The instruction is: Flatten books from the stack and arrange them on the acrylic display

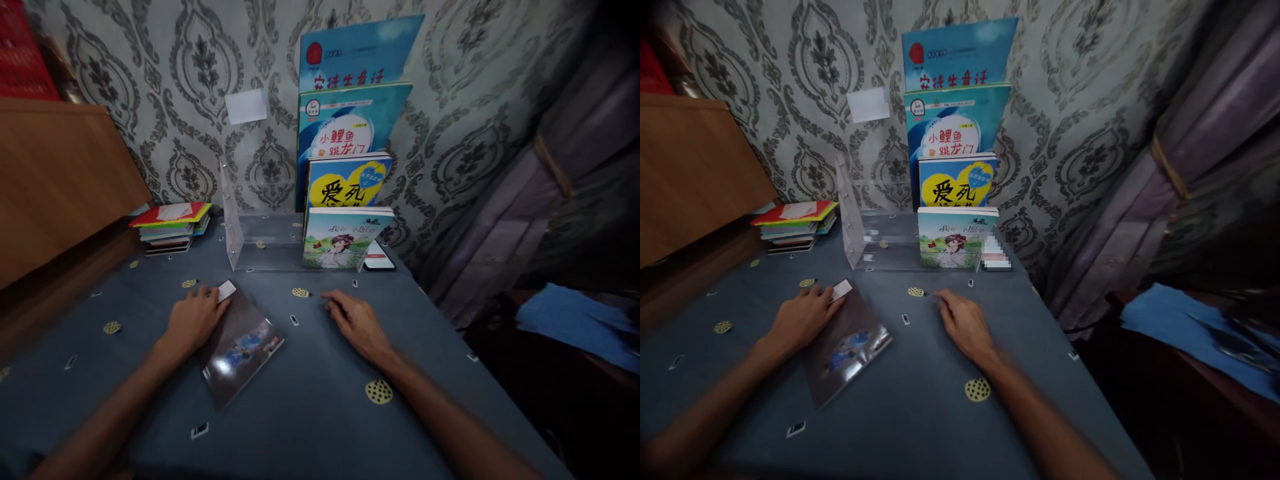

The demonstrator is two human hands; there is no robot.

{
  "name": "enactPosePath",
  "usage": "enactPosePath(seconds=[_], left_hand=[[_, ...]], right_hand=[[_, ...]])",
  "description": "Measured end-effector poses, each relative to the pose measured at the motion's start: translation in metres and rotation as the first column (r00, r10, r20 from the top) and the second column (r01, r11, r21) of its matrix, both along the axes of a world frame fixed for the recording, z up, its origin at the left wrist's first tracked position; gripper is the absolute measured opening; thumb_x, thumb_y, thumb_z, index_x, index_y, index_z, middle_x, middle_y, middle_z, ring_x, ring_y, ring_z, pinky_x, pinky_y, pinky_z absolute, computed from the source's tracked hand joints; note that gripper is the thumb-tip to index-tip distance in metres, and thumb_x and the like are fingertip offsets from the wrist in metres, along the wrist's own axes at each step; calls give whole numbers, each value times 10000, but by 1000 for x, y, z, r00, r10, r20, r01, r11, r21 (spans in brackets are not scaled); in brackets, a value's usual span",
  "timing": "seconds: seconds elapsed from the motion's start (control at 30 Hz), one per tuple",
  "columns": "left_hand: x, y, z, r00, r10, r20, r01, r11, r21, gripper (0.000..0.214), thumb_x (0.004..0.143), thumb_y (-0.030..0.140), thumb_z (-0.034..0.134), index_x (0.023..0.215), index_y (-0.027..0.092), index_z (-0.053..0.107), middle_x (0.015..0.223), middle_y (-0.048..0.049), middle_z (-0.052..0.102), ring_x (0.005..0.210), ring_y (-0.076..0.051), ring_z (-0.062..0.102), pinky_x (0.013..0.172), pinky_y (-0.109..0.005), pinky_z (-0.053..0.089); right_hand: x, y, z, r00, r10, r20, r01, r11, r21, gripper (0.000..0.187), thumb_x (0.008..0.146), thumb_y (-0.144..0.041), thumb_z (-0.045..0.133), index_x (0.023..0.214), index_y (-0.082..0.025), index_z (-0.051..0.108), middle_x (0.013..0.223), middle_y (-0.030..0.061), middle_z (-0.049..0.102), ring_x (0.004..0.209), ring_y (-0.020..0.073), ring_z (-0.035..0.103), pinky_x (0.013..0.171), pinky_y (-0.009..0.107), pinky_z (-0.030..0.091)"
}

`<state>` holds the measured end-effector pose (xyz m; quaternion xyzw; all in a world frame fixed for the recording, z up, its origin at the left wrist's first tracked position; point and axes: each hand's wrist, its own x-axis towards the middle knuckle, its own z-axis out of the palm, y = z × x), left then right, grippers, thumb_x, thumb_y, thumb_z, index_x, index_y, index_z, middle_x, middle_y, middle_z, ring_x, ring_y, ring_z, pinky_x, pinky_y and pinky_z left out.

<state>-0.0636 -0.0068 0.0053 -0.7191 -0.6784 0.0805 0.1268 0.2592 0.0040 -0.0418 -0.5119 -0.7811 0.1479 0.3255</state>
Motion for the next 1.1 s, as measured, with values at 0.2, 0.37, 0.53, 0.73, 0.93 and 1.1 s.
enactPosePath(seconds=[0.2,0.37,0.53,0.73,0.93,1.1], left_hand=[[33,-7,6,998,-66,-6,65,996,-68,413,1015,418,350,1109,145,645,1021,-186,693,900,-317,697,654,-350,507],[58,-5,0,978,-199,62,201,979,-25,356,1017,408,378,1080,168,632,1027,-150,680,944,-281,675,620,-301,475],[83,5,-11,910,-400,105,397,916,50,325,1013,410,417,1122,180,619,1044,-120,657,1006,-267,630,659,-309,486],[111,28,-18,754,-634,173,625,773,108,293,1017,402,428,1118,207,623,1022,-71,634,979,-217,607,753,-305,497],[118,46,-29,627,-695,351,650,716,255,325,1043,358,360,1077,194,638,985,-49,636,952,-188,594,839,-316,488],[110,32,-31,606,-735,304,644,678,354,311,1037,290,357,1050,169,643,987,-72,643,928,-208,571,828,-353,471]], right_hand=[[-1,-1,1,1000,-25,-13,25,999,19,313,968,-270,404,1186,-205,619,915,70,743,814,215,701,737,320,514],[-4,-3,3,999,-15,-36,17,998,61,301,984,-297,401,1133,-192,640,1009,89,737,894,224,694,817,346,519],[-6,-5,4,999,0,-49,4,997,75,291,981,-296,410,1110,-194,650,1019,89,734,888,221,686,824,353,522],[-7,-6,6,999,1,-53,5,992,124,275,979,-265,409,1096,-201,649,1043,97,722,943,232,662,870,375,513],[-6,-3,3,999,-27,-47,35,983,178,279,938,-199,435,1104,-201,659,1047,99,721,1008,258,621,907,416,501],[-7,-5,4,999,21,-36,-16,991,135,277,940,-191,444,1108,-195,664,1056,99,709,1013,253,614,909,414,497]])
